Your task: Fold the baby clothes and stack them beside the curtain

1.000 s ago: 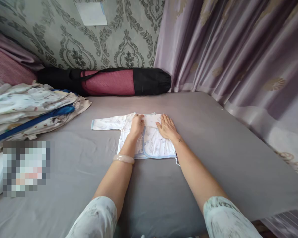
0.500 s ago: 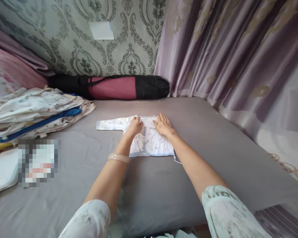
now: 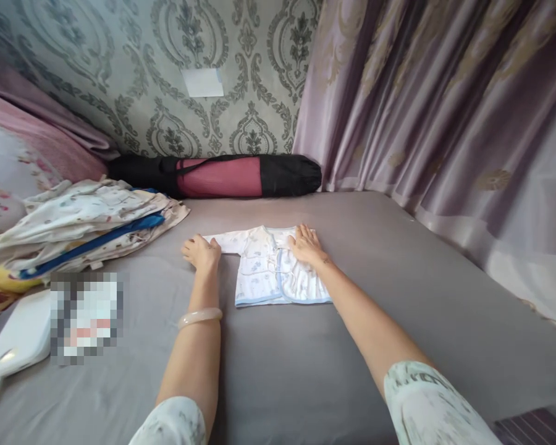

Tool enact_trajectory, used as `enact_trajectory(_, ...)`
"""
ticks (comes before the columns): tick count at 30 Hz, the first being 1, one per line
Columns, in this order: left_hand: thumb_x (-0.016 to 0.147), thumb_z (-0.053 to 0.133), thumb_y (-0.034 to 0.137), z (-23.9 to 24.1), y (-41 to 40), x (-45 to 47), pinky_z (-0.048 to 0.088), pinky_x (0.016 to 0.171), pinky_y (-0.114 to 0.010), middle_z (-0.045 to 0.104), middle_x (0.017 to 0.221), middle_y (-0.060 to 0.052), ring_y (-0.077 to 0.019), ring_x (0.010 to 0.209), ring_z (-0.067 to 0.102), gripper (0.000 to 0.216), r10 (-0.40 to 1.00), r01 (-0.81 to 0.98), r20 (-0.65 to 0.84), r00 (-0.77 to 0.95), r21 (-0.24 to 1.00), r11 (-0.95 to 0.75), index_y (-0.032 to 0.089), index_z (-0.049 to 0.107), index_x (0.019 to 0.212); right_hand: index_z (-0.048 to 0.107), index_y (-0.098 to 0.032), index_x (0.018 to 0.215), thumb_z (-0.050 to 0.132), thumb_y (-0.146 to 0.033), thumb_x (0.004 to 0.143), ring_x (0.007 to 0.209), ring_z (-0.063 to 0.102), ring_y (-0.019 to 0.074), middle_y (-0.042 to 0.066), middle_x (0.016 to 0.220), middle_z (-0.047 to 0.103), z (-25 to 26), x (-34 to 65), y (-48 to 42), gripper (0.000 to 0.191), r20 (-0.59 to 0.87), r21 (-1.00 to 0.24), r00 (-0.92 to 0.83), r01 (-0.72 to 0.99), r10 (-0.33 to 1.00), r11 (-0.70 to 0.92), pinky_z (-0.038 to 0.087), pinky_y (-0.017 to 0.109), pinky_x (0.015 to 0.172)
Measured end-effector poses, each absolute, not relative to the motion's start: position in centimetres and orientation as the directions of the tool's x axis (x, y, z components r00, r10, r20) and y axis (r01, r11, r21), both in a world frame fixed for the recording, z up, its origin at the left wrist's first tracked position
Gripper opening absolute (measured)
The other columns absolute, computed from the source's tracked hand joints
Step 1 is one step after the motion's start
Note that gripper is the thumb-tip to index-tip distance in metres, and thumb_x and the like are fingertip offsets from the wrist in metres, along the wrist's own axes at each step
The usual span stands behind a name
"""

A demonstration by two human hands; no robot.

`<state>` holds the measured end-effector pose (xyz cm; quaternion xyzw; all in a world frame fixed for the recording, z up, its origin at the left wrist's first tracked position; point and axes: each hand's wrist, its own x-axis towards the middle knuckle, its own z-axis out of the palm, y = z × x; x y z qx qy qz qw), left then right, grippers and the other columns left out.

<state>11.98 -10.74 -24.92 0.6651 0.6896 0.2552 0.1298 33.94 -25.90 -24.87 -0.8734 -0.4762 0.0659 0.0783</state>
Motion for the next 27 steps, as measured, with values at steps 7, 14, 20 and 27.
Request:
enact_trajectory(7, 0.084, 0.053, 0.034, -25.0, -9.7, 11.0, 0.039, 0.091, -0.05, 0.05, 0.124, -0.027, -0.0397, 0.118, 0.044, 0.037, 0.973, 0.838, 0.136, -0.186, 0.539, 0.085, 0.008, 0.055, 0.11, 0.025, -0.016, 0.151, 0.017, -0.045, 0.099, 0.145, 0.011, 0.0266, 0.013, 0.158, 0.017, -25.8, 30.5, -24.8, 0.06, -0.02, -0.222, 0.369, 0.905, 0.929, -0.364, 0.009, 0.046, 0.116)
enact_trajectory(14, 0.081, 0.056, 0.03, -25.5, -9.0, 11.3, 0.037, 0.092, -0.051, 0.052, 0.123, -0.026, -0.0396, 0.118, 0.045, 0.032, 0.97, 0.84, 0.143, -0.196, 0.535, 0.09, 0.01, 0.056, 0.106, 0.051, -0.014, 0.134, 0.025, -0.037, 0.099, 0.137, 0.03, 0.0276, 0.014, 0.147, 0.04, -24.4, 30.4, -23.3, 0.049, 0.076, -0.161, 0.346, 0.93, 0.935, -0.33, 0.017, 0.044, 0.113)
enact_trajectory(20, 0.071, 0.061, 0.021, -25.9, -7.4, 10.9, 0.036, 0.093, -0.05, 0.059, 0.114, -0.018, -0.0372, 0.116, 0.048, 0.018, 0.964, 0.727, 0.053, -0.259, 0.668, 0.159, 0.018, 0.06, 0.089, 0.061, -0.021, 0.119, 0.028, -0.025, 0.098, 0.116, 0.048, 0.024, 0.008, 0.129, 0.058, -24.4, 29.7, -18.2, 0.039, 0.164, -0.208, 0.222, 0.96, 0.961, -0.186, 0.034, 0.037, 0.095)
enact_trajectory(27, 0.064, 0.059, 0.016, -26.1, -5.9, 10.3, 0.047, 0.074, -0.037, 0.062, 0.081, -0.008, -0.0257, 0.085, 0.062, 0.015, 0.997, 0.553, -0.009, -0.08, 0.832, 0.052, 0.019, 0.054, 0.078, 0.064, -0.026, 0.116, 0.029, -0.039, 0.099, 0.116, 0.042, 0.0292, 0.011, 0.122, 0.057, -24.5, 29.4, -14.3, 0.041, 0.081, -0.186, 0.255, 0.954, 0.964, -0.237, 0.03, 0.041, 0.093)
